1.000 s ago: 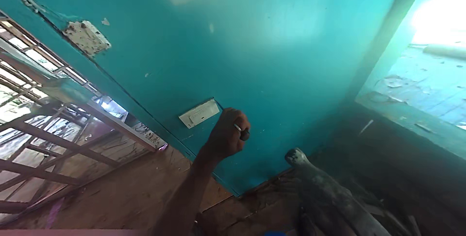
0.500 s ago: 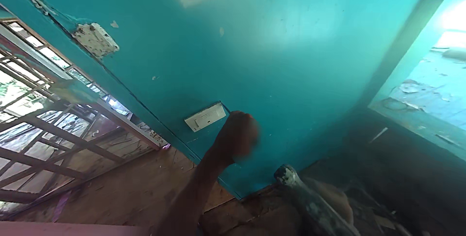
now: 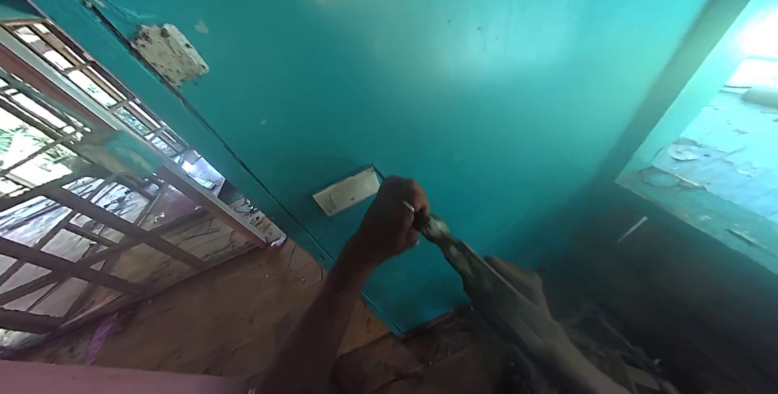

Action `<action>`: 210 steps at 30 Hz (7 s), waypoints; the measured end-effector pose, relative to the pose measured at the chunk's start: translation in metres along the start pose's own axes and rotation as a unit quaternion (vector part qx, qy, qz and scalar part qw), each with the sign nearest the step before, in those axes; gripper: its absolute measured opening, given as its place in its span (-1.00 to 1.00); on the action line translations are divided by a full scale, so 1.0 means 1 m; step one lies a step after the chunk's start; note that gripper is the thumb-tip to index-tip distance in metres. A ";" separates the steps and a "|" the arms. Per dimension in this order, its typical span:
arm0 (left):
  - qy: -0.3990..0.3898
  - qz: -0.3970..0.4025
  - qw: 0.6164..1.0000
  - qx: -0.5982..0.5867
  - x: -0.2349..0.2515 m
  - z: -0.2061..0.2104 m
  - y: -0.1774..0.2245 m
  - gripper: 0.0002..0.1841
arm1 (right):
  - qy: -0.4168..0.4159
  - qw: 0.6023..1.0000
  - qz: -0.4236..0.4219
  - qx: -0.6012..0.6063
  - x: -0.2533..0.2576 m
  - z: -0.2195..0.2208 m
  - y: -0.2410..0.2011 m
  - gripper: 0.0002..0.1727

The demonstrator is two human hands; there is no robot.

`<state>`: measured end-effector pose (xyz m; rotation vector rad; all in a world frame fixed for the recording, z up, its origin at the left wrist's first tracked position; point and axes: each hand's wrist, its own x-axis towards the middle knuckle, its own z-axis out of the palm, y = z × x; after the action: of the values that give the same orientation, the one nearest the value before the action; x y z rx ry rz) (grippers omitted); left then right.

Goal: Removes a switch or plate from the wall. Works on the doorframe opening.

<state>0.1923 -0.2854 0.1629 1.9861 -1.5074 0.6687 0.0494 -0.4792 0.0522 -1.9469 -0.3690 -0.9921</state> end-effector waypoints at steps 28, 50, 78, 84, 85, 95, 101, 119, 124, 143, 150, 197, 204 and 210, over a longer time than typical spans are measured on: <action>0.010 0.040 0.999 0.008 0.003 0.001 0.014 -0.95 | 0.053 0.995 -0.079 0.000 -0.005 -0.009 -0.018 -0.81; 0.028 0.033 0.999 0.023 -0.008 0.014 0.019 -0.94 | 0.001 0.996 0.031 0.088 -0.039 -0.037 -0.013 -0.77; 0.012 0.031 0.998 -0.046 -0.011 0.006 0.010 -0.93 | -0.008 0.994 -0.078 -0.081 -0.009 0.001 0.003 -0.75; 0.019 0.031 0.998 -0.054 -0.010 0.006 0.008 -0.88 | 0.041 0.985 -0.168 0.015 -0.014 -0.022 -0.034 -0.81; 0.018 0.031 0.998 -0.050 -0.009 0.005 0.007 -0.89 | 0.056 0.984 -0.166 0.015 -0.012 -0.017 -0.028 -0.82; 0.018 0.018 0.999 -0.038 -0.008 0.008 0.007 -0.89 | 0.054 0.991 -0.116 0.032 -0.011 -0.042 -0.041 -0.80; -0.003 -0.016 1.000 -0.024 -0.014 0.012 0.009 -0.85 | -0.017 0.997 0.050 -0.050 -0.020 -0.007 0.013 -0.77; 0.192 -0.100 0.976 0.004 0.029 0.019 0.037 -0.92 | 0.107 0.937 0.331 0.038 -0.093 -0.047 -0.014 -0.76; 0.043 0.031 0.999 -0.001 -0.029 0.056 0.061 -0.91 | 0.131 0.931 0.334 0.064 -0.080 -0.049 -0.025 -0.84; 0.097 0.011 0.995 0.008 -0.019 0.035 0.026 -0.84 | 0.085 0.984 0.123 0.096 -0.047 -0.037 -0.036 -0.88; 0.096 0.011 0.995 -0.007 -0.022 0.031 0.031 -0.88 | -0.023 0.993 0.048 0.105 -0.032 -0.050 -0.037 -0.71; 0.418 -0.733 0.463 -0.272 0.024 0.004 0.011 -0.35 | -0.099 0.908 0.289 0.285 0.004 -0.116 0.136 -0.85; 0.500 -0.688 0.454 -0.267 0.030 0.023 0.008 -0.38 | -0.091 0.916 0.289 0.262 0.002 -0.125 0.146 -0.89; 0.451 -0.692 0.492 -0.275 0.015 0.018 0.003 -0.31 | -0.084 0.893 0.355 0.264 0.017 -0.117 0.134 -0.83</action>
<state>0.1938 -0.3089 0.1607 1.2254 0.6337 0.2385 0.0813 -0.6515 0.0199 -1.4731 0.0067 -0.2058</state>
